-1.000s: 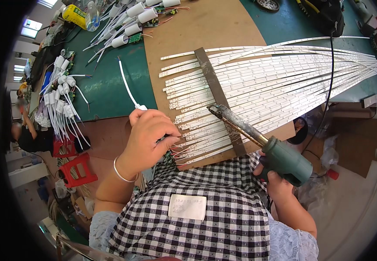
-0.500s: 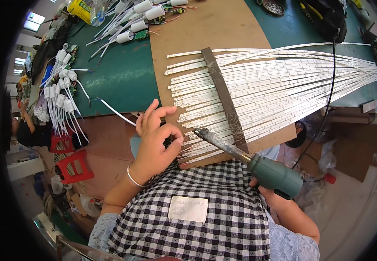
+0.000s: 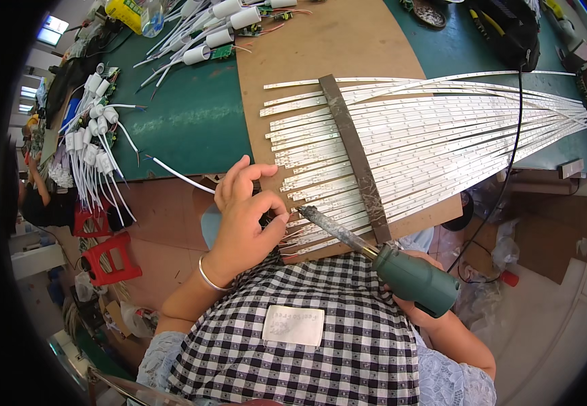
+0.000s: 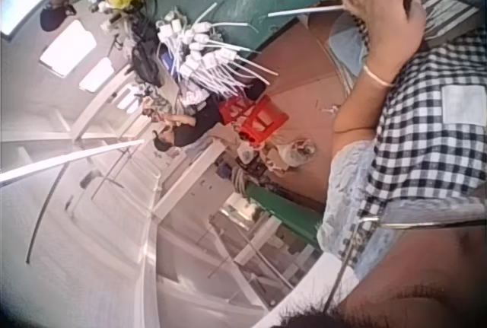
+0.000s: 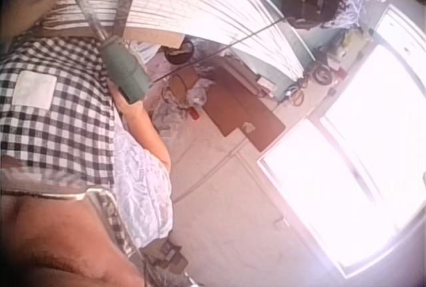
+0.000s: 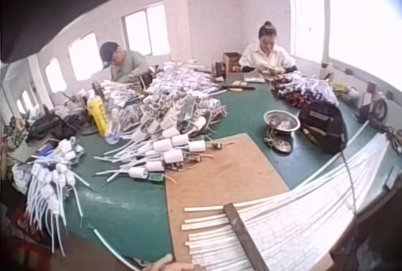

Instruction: The person uses a soldering iron to attach wires to LED strips laid out on a wooden board. They repeatedly pick up LED strips, align the wires, and apply solder to secure the connections.

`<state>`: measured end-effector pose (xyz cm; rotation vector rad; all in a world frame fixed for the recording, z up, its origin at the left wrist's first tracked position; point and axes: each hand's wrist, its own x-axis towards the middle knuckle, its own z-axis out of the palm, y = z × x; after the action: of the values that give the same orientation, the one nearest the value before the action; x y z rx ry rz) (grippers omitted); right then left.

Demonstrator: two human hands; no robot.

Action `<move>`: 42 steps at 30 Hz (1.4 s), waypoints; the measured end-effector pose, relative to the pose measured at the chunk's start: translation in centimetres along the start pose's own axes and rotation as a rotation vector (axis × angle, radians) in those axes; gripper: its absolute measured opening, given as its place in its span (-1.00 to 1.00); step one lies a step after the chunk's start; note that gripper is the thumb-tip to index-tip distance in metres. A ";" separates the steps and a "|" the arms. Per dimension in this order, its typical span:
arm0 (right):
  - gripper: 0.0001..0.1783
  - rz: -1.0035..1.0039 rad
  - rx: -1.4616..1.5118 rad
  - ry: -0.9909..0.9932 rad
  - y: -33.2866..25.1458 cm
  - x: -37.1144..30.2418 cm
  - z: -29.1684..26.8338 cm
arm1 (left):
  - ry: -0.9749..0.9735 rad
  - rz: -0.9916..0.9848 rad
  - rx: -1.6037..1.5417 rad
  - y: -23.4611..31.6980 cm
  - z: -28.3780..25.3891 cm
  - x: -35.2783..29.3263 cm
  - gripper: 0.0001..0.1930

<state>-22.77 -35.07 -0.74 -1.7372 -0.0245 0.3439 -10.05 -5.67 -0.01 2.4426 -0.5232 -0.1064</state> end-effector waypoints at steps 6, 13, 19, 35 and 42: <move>-0.62 -0.132 -0.110 0.000 -1.7 1.2 0.5 | 0.030 0.012 0.037 0.0 0.2 0.8 -0.88; -0.46 -0.143 -0.049 0.004 -0.6 0.2 0.8 | -0.006 0.003 0.041 0.0 -0.3 1.0 -0.85; -0.48 -0.248 -0.334 -0.084 -1.2 0.7 -0.2 | -0.026 0.001 0.050 0.2 -0.6 1.2 -0.86; -0.66 -0.099 -0.174 -0.167 -2.2 0.8 -0.1 | -0.059 -0.004 0.047 0.4 -0.8 1.4 -0.89; -0.59 -0.225 -0.252 -0.073 -2.0 1.0 -0.1 | -0.074 -0.015 0.045 0.4 -0.9 1.5 -0.89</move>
<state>-21.46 -34.58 1.04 -1.9473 -0.3265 0.2456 -8.68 -6.06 1.01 2.4945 -0.5450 -0.1937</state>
